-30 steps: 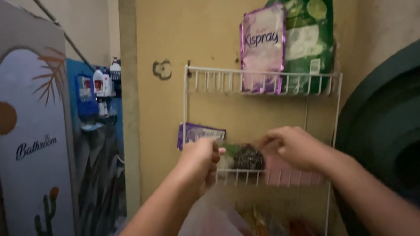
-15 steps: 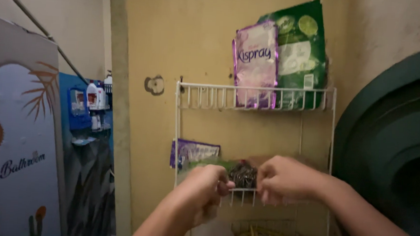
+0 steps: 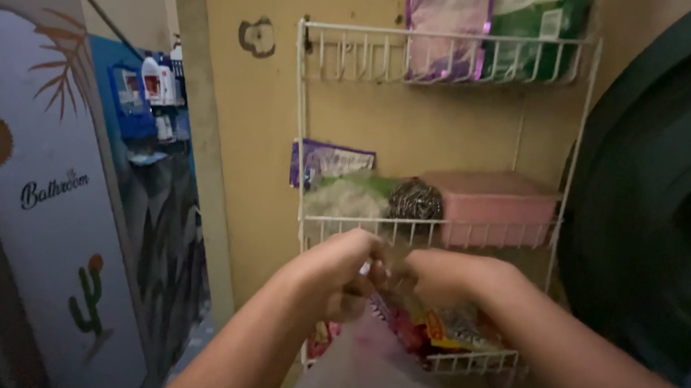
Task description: The person organizes various detergent and snack sachets into a wire shelf.
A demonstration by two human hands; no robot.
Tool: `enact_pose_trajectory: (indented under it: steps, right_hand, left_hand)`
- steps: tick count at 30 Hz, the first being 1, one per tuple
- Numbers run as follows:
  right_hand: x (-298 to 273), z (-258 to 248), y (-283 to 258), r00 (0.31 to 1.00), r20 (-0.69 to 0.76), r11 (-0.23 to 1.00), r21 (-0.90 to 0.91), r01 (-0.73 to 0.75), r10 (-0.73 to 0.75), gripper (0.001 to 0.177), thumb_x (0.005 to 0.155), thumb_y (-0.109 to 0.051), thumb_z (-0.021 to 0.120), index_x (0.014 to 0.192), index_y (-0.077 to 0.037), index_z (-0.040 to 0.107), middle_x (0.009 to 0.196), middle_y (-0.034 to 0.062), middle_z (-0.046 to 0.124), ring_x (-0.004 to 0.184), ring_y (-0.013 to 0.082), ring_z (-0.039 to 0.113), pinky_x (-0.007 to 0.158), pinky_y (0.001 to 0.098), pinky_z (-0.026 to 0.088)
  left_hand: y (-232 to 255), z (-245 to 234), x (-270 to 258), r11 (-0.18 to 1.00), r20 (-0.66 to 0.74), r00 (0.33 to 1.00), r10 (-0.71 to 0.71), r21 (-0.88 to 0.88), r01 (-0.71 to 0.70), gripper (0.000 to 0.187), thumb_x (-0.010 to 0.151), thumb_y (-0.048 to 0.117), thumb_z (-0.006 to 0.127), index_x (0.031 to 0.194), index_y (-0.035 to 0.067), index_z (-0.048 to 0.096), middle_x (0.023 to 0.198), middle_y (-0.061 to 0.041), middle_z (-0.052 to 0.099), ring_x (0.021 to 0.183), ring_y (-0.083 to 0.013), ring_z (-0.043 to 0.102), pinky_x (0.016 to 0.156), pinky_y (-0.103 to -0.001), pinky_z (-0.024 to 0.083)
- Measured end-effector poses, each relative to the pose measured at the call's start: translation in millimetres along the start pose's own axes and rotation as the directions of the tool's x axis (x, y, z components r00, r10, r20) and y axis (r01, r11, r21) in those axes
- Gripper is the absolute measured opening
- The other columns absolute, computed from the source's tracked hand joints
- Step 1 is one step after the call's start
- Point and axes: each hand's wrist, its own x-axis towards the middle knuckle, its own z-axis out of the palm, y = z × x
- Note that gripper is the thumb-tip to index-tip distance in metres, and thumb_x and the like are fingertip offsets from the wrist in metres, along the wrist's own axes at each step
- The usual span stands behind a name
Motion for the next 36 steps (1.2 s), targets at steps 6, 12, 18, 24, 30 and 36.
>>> enact_pose_trajectory:
  steps: [6,12,18,24,30,36]
  right_hand:
    - [11,37,2,0.991,0.084,0.993,-0.057,-0.099,0.104,0.033,0.087,-0.022,0.064,0.115,-0.007,0.073,0.106,0.0141,0.078,0.095,0.0279,0.074,0.086,0.0402,0.057]
    - [19,73,-8,0.956,-0.066,0.954,0.106,-0.279,0.287,0.054,0.086,-0.049,0.074,0.129,-0.017,0.066,0.120,0.0125,0.070,0.108,0.0255,0.067,0.098,0.0388,0.051]
    - [86,124,33,0.907,-0.247,0.877,0.430,-0.213,0.341,0.058,0.070,-0.029,0.086,0.123,-0.013,0.072,0.113,0.0101,0.078,0.105,0.0217,0.073,0.093,0.0353,0.055]
    - [77,98,13,0.934,-0.107,0.360,0.933,-0.024,0.340,0.044,0.087,-0.015,0.069,0.129,-0.016,0.057,0.118,0.0085,0.069,0.105,0.0243,0.069,0.090,0.0456,0.060]
    - [104,88,50,0.943,-0.154,-0.050,0.983,0.177,0.296,0.024,0.099,-0.010,0.050,0.117,0.001,0.060,0.117,0.0173,0.066,0.106,0.0270,0.067,0.093,0.0425,0.058]
    - [73,70,49,0.934,-0.025,-0.103,0.993,0.066,0.358,0.021,0.100,-0.003,0.048,0.119,0.003,0.055,0.122,0.0186,0.063,0.110,0.0272,0.066,0.097,0.0393,0.055]
  left_hand:
    - [-6,0,-9,1.000,-0.035,0.999,-0.014,0.023,0.015,0.022,0.086,0.017,0.054,0.065,0.015,0.050,0.054,0.004,0.042,0.039,-0.0066,0.024,0.036,-0.024,0.020]
    - [-19,-12,-5,0.999,-0.029,0.999,-0.014,-0.029,0.014,0.018,0.086,0.017,0.053,0.068,0.013,0.053,0.059,0.003,0.047,0.040,-0.0070,0.028,0.037,-0.026,0.021]
    - [-23,-29,0,0.996,-0.003,0.997,-0.074,0.056,0.074,0.025,0.084,0.021,0.053,0.061,0.018,0.044,0.054,0.004,0.037,0.037,-0.0087,0.021,0.034,-0.027,0.017]
    - [-32,-43,16,1.000,-0.049,0.998,-0.026,-0.012,0.025,0.021,0.086,0.019,0.053,0.066,0.015,0.049,0.058,0.004,0.041,0.043,-0.0078,0.027,0.040,-0.026,0.017]
    - [-33,-40,8,0.999,-0.131,0.991,-0.025,0.036,0.030,0.018,0.081,0.014,0.052,0.065,0.010,0.047,0.054,0.001,0.033,0.043,-0.0110,0.018,0.040,-0.031,0.014]
    - [-33,-36,0,0.999,-0.100,0.995,0.029,0.039,-0.026,0.019,0.083,0.016,0.052,0.066,0.009,0.052,0.053,0.002,0.031,0.043,-0.0113,0.023,0.040,-0.032,0.017]
